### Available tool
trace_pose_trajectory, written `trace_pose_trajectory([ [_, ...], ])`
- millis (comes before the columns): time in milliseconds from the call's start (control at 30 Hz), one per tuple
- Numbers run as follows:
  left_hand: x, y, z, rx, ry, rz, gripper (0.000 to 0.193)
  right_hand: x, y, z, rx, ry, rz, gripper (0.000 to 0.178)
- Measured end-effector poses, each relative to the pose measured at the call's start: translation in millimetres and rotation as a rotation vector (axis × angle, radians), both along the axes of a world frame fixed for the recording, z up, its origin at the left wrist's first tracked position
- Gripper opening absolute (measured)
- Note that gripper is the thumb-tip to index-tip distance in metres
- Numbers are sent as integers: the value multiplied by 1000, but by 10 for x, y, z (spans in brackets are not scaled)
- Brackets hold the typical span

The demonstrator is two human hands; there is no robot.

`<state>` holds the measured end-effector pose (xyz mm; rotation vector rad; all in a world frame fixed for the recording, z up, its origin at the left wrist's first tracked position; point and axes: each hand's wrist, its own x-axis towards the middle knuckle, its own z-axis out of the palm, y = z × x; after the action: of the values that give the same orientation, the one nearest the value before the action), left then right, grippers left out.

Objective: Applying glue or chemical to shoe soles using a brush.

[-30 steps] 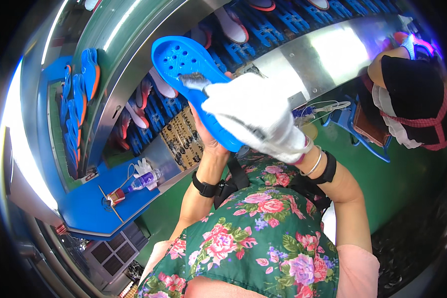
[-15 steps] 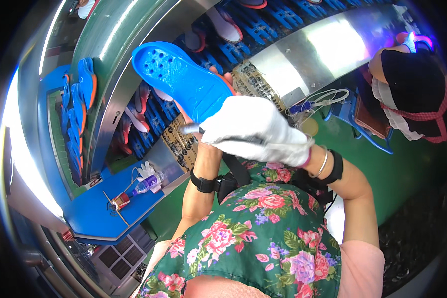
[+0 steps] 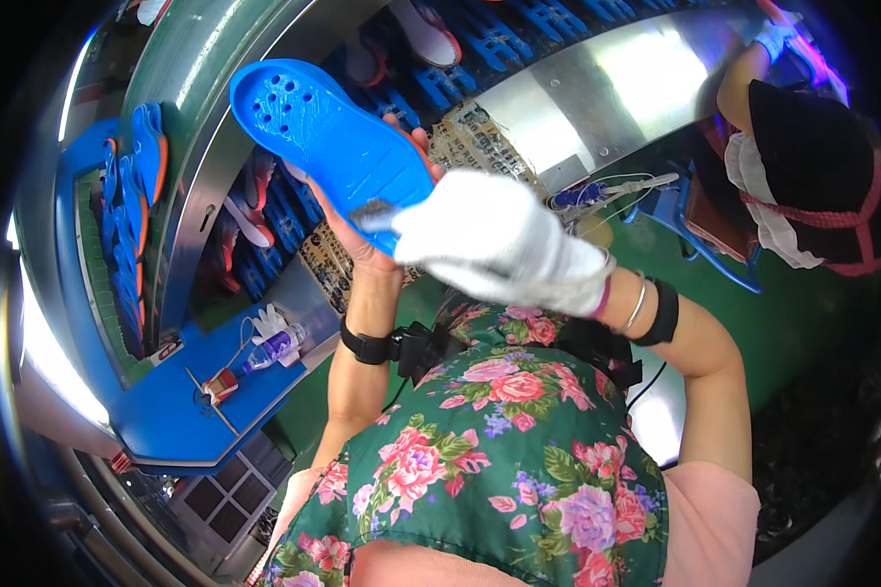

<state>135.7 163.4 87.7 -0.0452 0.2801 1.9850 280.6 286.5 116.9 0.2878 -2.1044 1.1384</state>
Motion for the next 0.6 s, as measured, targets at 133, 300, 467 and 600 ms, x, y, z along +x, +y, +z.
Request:
trace_pose_trajectory([
  [133,-110,-151,-221,-78,151,-24,111,108,-86,34,-225,-110,195,25],
  [300,-186,-124,-188,11,139,-111,113,126,-87,-55,-117,-94,32,27],
  [467,-241,-172,-252,123,147,-159,113,227,-106,71,-423,-253,285,19],
  [600,-222,-185,-99,-69,221,-261,114,105,-34,3,-397,-200,26,14],
])
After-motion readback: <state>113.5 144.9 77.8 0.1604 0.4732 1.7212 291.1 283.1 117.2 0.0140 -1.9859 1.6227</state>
